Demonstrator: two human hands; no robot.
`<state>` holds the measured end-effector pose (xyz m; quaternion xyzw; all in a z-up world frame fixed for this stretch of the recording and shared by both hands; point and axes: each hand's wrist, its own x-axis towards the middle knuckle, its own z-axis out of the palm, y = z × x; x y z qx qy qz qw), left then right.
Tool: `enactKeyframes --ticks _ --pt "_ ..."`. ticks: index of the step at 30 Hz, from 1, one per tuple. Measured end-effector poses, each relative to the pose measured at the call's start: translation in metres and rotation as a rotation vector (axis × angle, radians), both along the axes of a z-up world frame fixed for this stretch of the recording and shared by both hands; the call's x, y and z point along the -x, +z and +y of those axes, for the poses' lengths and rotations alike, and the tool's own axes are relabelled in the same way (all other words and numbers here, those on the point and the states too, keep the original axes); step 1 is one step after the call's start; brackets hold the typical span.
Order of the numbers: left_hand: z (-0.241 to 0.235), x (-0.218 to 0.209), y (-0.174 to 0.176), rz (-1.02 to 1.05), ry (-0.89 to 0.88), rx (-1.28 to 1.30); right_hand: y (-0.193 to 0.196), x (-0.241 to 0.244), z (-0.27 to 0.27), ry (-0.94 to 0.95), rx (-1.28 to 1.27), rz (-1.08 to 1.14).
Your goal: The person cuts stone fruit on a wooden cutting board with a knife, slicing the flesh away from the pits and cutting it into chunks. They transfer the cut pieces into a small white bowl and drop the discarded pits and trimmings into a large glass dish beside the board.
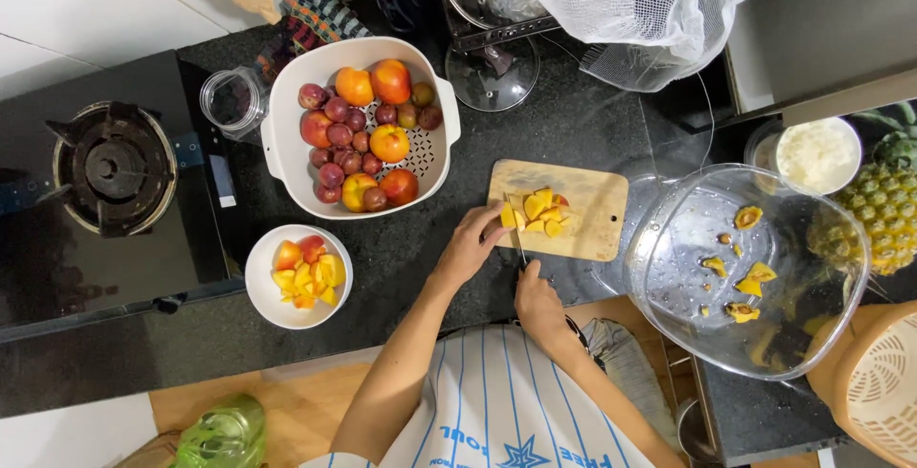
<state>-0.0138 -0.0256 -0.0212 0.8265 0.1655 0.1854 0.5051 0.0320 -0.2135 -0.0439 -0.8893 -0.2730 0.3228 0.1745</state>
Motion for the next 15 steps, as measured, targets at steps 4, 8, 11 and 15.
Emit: enactKeyframes --ticks 4,8,11,15 --pt "0.001 -0.002 -0.006 0.059 0.088 0.156 -0.002 -0.007 -0.008 0.003 -0.094 -0.006" --pt "0.002 0.005 -0.008 0.135 0.104 0.211 0.046 -0.019 -0.001 -0.099 -0.212 0.245" --pt "0.004 0.009 0.011 0.052 0.032 0.036 0.075 -0.025 0.002 -0.269 -0.226 0.582" --pt "0.001 0.005 0.030 -0.024 -0.049 -0.053 0.075 -0.030 0.001 -0.359 -0.304 0.743"
